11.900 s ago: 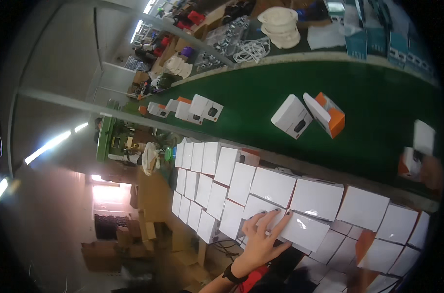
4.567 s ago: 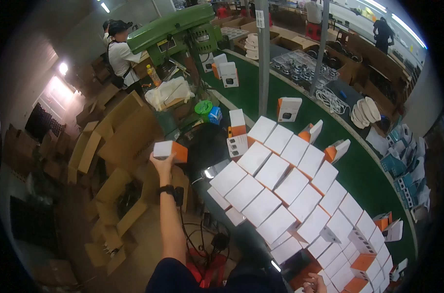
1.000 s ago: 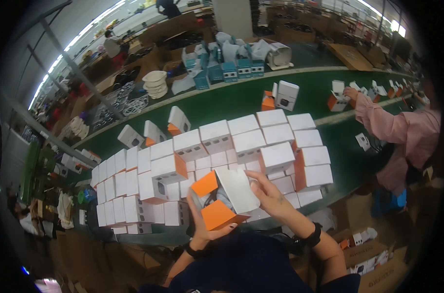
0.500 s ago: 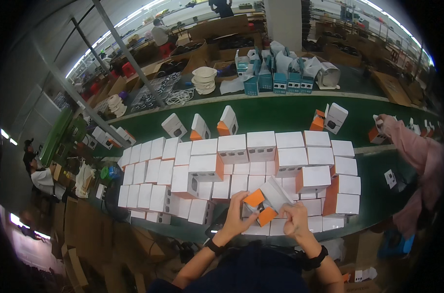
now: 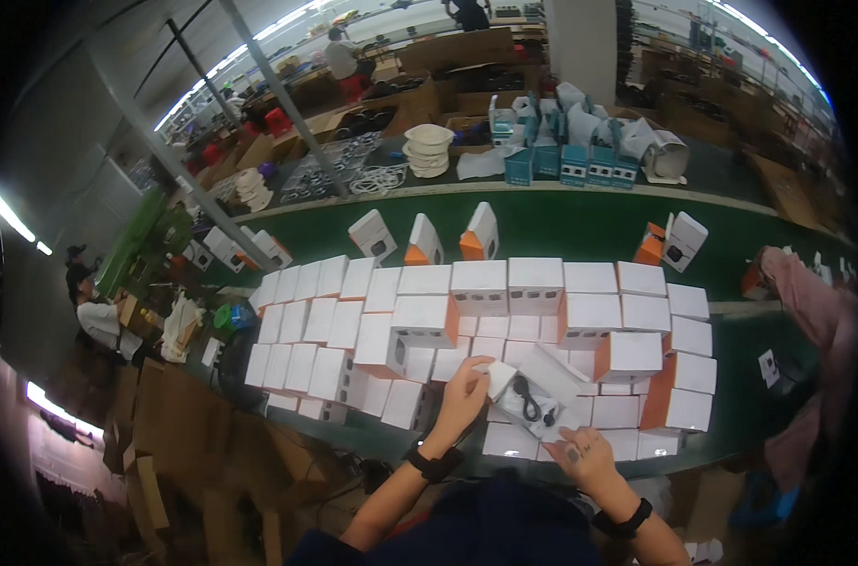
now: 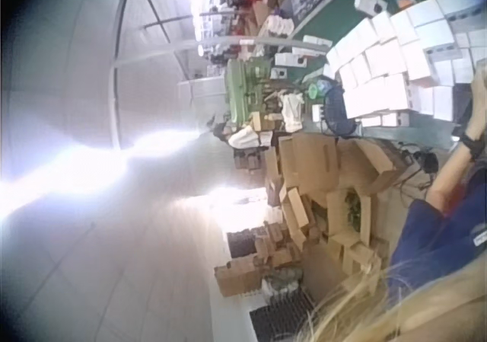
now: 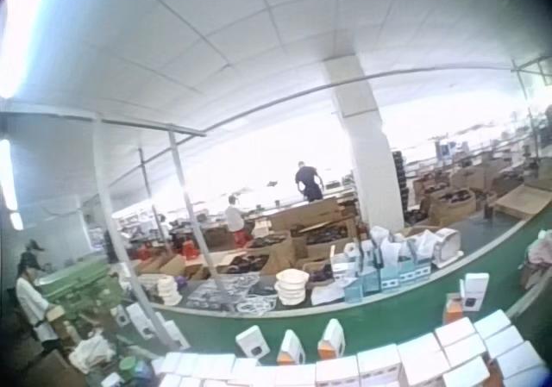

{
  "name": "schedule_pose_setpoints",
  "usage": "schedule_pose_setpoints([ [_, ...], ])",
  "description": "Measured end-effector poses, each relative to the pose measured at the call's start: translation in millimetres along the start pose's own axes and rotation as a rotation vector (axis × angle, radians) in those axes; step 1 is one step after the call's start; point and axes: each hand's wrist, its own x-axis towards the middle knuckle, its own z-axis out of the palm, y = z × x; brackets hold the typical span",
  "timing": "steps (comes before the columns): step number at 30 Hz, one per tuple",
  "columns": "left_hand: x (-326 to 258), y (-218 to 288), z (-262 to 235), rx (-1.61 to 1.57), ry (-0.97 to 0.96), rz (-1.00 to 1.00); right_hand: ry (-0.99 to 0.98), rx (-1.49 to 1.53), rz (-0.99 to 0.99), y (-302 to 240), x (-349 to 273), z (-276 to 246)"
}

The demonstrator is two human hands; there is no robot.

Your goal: Packing small electronic components into boxes on a factory assembly line.

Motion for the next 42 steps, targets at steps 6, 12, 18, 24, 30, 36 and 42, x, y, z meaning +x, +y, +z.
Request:
schedule_pose_setpoints([
  [6, -7.1, -30.5, -3.0, -0.011, -0.148, -0.082, 0.014, -0.143, 0.071, -19.9, 13.2, -6.8],
  [12, -25.4, -23.5, 1.1, 0.076, -0.121, 0.034, -0.143, -0.176, 0.034, -29.7, 63.5, -19.4],
  [18, -7.5, -13.5, -17.1, 0.047, -0.212, -0.130, -0.401, -0.076, -0.060, -0.6, 77.9, -25.6],
  [24, 40.7, -9.8, 6.9, 0.101, -0.226, -0.037, -0.164, -0.013, 0.138, 56.5, 148.4, -123.4],
  [30, 96.6, -15.0, 89.4, 0.254, -0.303, 0.414, -0.181, -0.159, 0.164, 197.8, 247.2, -110.7],
  [36, 104.9, -23.6, 120.3, 0.152, -0.204, 0.294, -0.489, -0.264, 0.250, 342.0, 257.4, -13.5],
  [42, 113.7, -45.9, 122.4, 0.139, -0.148, 0.251, -0.921, -0.346, 0.395, 387.2, 222.8, 64.5],
])
